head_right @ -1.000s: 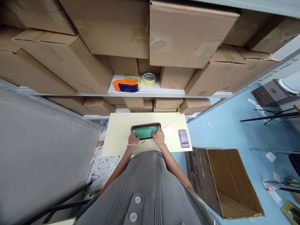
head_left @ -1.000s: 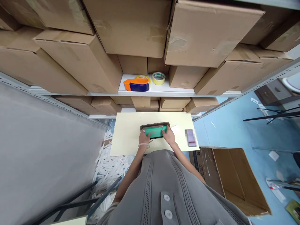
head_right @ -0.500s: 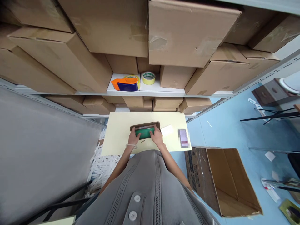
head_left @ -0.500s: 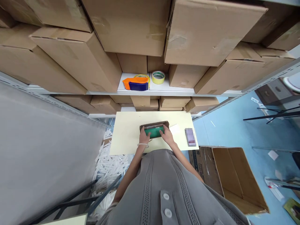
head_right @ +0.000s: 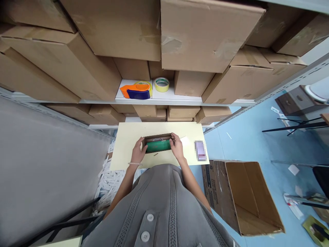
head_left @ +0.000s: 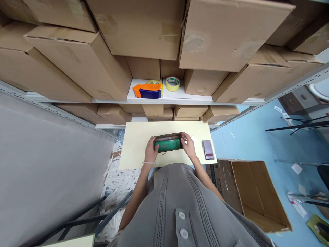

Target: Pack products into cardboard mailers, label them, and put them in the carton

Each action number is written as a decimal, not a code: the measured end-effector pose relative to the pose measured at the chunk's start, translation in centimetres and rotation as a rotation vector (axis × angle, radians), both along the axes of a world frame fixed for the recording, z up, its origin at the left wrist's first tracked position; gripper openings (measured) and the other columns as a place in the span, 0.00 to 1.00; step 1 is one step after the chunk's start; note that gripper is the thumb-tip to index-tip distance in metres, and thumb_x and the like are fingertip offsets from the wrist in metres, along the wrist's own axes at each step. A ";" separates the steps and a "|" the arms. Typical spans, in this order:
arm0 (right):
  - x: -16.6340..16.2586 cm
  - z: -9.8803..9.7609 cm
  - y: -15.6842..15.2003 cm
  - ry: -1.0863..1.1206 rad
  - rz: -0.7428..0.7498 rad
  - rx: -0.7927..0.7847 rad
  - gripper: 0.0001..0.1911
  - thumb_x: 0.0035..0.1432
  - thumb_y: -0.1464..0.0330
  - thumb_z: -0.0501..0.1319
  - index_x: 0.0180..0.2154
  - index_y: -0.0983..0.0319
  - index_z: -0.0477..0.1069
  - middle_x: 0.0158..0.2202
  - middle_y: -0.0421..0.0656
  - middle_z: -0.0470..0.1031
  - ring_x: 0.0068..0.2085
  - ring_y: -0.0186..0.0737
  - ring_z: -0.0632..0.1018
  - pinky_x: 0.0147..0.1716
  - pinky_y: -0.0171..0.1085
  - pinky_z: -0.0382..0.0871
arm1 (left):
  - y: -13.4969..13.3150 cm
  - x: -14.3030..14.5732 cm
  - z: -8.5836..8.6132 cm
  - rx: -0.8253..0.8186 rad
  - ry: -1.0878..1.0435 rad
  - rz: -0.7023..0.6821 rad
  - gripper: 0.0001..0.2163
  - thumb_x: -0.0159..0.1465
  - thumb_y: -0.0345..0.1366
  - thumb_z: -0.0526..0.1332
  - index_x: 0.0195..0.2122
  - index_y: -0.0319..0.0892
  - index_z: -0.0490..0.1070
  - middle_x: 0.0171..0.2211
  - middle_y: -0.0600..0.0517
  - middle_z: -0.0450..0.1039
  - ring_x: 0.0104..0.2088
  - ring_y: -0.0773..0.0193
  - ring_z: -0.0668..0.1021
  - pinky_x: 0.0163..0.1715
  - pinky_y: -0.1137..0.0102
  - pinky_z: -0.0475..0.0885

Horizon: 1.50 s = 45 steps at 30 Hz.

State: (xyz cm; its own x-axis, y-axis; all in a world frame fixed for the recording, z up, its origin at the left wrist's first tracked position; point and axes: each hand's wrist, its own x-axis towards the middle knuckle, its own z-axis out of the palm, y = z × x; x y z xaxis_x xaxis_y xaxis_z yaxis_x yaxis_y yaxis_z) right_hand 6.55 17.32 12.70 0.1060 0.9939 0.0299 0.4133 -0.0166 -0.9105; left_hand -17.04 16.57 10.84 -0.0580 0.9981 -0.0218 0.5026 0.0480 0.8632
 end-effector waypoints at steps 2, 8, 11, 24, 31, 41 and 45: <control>0.9 0.1 -0.1 -0.010 -0.031 0.022 0.24 0.62 0.60 0.52 0.58 0.62 0.62 0.55 0.51 0.70 0.53 0.44 0.73 0.51 0.45 0.69 | -0.4 -1.1 0.1 0.014 0.040 -0.004 0.23 0.61 0.35 0.59 0.58 0.43 0.63 0.63 0.42 0.58 0.64 0.54 0.61 0.63 0.55 0.57; 2.7 -1.6 -1.3 -0.098 0.015 -0.088 0.31 0.60 0.56 0.55 0.61 0.62 0.57 0.60 0.53 0.64 0.56 0.47 0.70 0.53 0.48 0.67 | -1.8 -3.3 -0.5 -0.138 0.093 -0.121 0.28 0.60 0.39 0.63 0.61 0.45 0.61 0.63 0.43 0.59 0.67 0.51 0.54 0.62 0.54 0.58; 2.3 -2.3 -2.2 -0.139 0.103 -0.098 0.34 0.59 0.56 0.57 0.63 0.60 0.53 0.62 0.52 0.62 0.59 0.48 0.67 0.56 0.50 0.64 | -2.7 -2.9 -1.0 -0.151 0.110 -0.204 0.30 0.61 0.38 0.62 0.64 0.47 0.56 0.64 0.45 0.58 0.67 0.53 0.54 0.62 0.55 0.59; 0.8 -2.5 -2.9 -0.444 0.187 -0.042 0.38 0.56 0.63 0.61 0.65 0.62 0.51 0.63 0.52 0.60 0.63 0.51 0.63 0.59 0.49 0.62 | -3.2 0.7 -0.3 -0.253 0.503 -0.209 0.30 0.62 0.29 0.59 0.65 0.49 0.54 0.67 0.46 0.51 0.54 0.48 0.74 0.50 0.58 0.73; -0.3 -2.6 -2.6 -0.573 0.138 -0.124 0.39 0.54 0.68 0.63 0.64 0.59 0.51 0.64 0.52 0.58 0.59 0.52 0.68 0.53 0.48 0.67 | -2.6 1.9 -0.1 -0.271 0.570 -0.159 0.24 0.63 0.27 0.57 0.61 0.44 0.63 0.66 0.45 0.52 0.50 0.48 0.77 0.46 0.58 0.74; -2.4 -1.3 -1.6 -0.979 0.222 -0.272 0.27 0.51 0.85 0.54 0.52 0.66 0.69 0.66 0.55 0.53 0.58 0.50 0.69 0.46 0.41 0.71 | -2.4 2.9 -1.4 -0.161 0.630 -0.255 0.14 0.61 0.22 0.53 0.41 0.40 0.76 0.63 0.46 0.61 0.58 0.54 0.70 0.54 0.64 0.69; -3.9 -0.8 -1.6 -1.093 0.244 -0.278 0.21 0.52 0.86 0.52 0.44 0.71 0.74 0.63 0.61 0.58 0.62 0.54 0.63 0.49 0.43 0.70 | -1.7 3.4 -1.4 -0.108 0.731 -0.380 0.14 0.61 0.21 0.53 0.40 0.37 0.76 0.59 0.42 0.66 0.59 0.52 0.68 0.57 0.61 0.64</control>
State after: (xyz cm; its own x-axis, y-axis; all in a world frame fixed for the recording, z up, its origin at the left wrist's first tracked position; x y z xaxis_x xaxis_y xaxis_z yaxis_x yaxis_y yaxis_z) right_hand 2.65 15.70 11.88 -0.0376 0.9710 -0.2362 0.9987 0.0284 -0.0420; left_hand -13.68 14.85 9.46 0.2457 0.9472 -0.2060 0.9336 -0.1740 0.3132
